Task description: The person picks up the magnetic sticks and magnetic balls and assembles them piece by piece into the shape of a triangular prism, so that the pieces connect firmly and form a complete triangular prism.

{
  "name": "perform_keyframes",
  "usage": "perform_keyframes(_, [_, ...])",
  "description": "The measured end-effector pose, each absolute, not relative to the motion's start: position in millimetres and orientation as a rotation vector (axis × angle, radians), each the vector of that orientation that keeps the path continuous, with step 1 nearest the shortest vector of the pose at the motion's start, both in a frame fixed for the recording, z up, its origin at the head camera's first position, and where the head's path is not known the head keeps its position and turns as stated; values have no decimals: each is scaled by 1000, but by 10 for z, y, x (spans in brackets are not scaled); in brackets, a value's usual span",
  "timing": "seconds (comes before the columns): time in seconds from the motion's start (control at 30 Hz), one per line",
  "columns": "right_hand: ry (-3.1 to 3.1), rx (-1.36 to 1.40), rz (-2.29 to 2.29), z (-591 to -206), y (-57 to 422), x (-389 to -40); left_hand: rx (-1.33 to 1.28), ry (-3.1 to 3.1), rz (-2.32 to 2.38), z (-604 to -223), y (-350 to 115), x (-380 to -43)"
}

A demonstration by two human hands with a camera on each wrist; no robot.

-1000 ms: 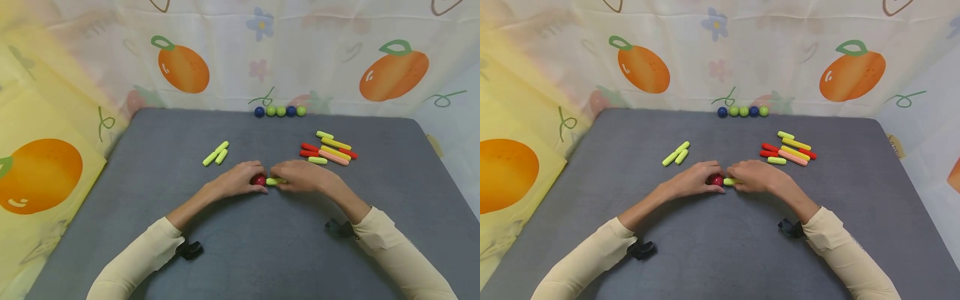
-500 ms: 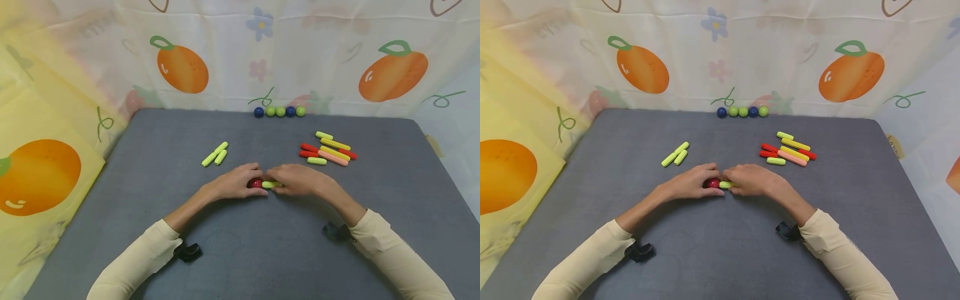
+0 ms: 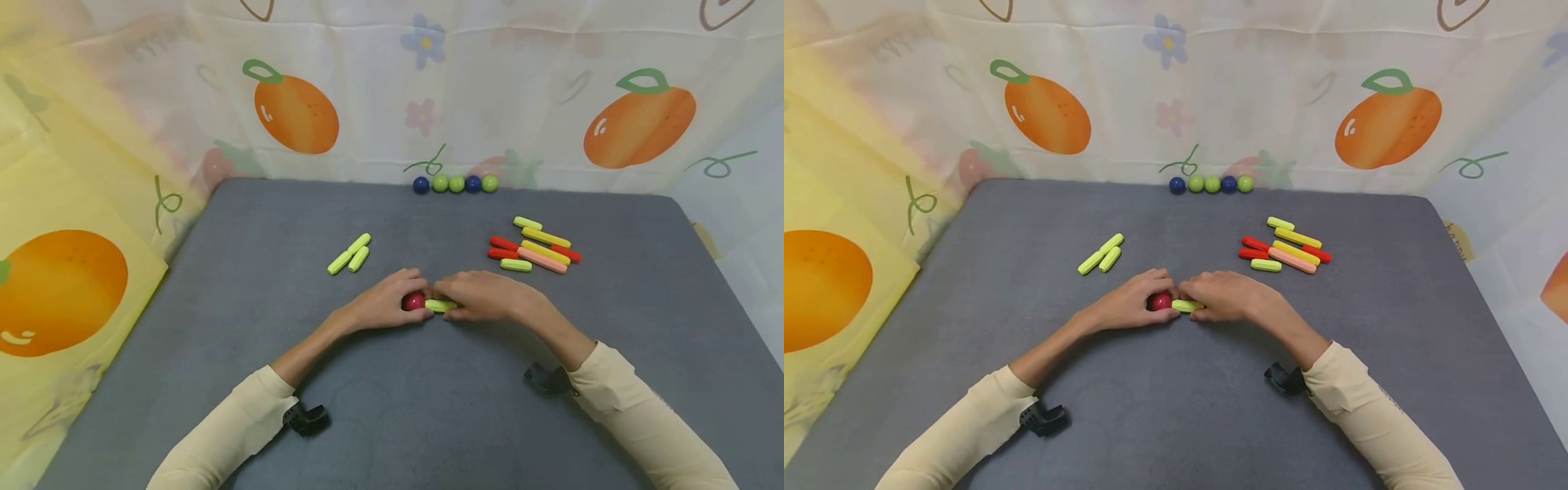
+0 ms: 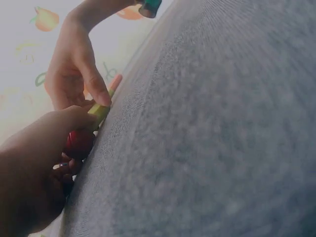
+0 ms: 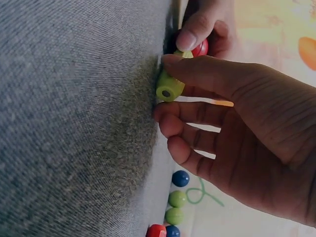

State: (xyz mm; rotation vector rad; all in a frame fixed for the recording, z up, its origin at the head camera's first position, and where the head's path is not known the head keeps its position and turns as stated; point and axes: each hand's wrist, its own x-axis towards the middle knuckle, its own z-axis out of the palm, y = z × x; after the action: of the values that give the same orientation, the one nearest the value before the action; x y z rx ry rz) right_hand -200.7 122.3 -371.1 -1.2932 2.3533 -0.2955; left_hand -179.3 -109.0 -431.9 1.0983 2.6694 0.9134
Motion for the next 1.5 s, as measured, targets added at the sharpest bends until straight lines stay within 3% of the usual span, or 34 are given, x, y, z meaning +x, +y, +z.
perform_keyframes(0.4, [2305,-1193,-320,-3452,1378,-2223,1045,2661,973,-4358,-1092,-1789])
perform_keyframes(0.77, [2663,-995,-415,-3128,1708,-2983,1054,2687,972,-4393,-1090,-1802])
perform_keyframes(1.0, [2742,-819,-400,-3236,1751,-3477,1046,2682,972,-4393,-1108,-1799])
perform_keyframes(1.13, [2781,-874,-392,-3391,1761,-3637,1052,2693,965,-4392,-1110,-1799])
perform_keyframes(1.5, [2797,-824,-413,-3643,1817,-3682,1039,2698,951,-4386,-1097,-1770])
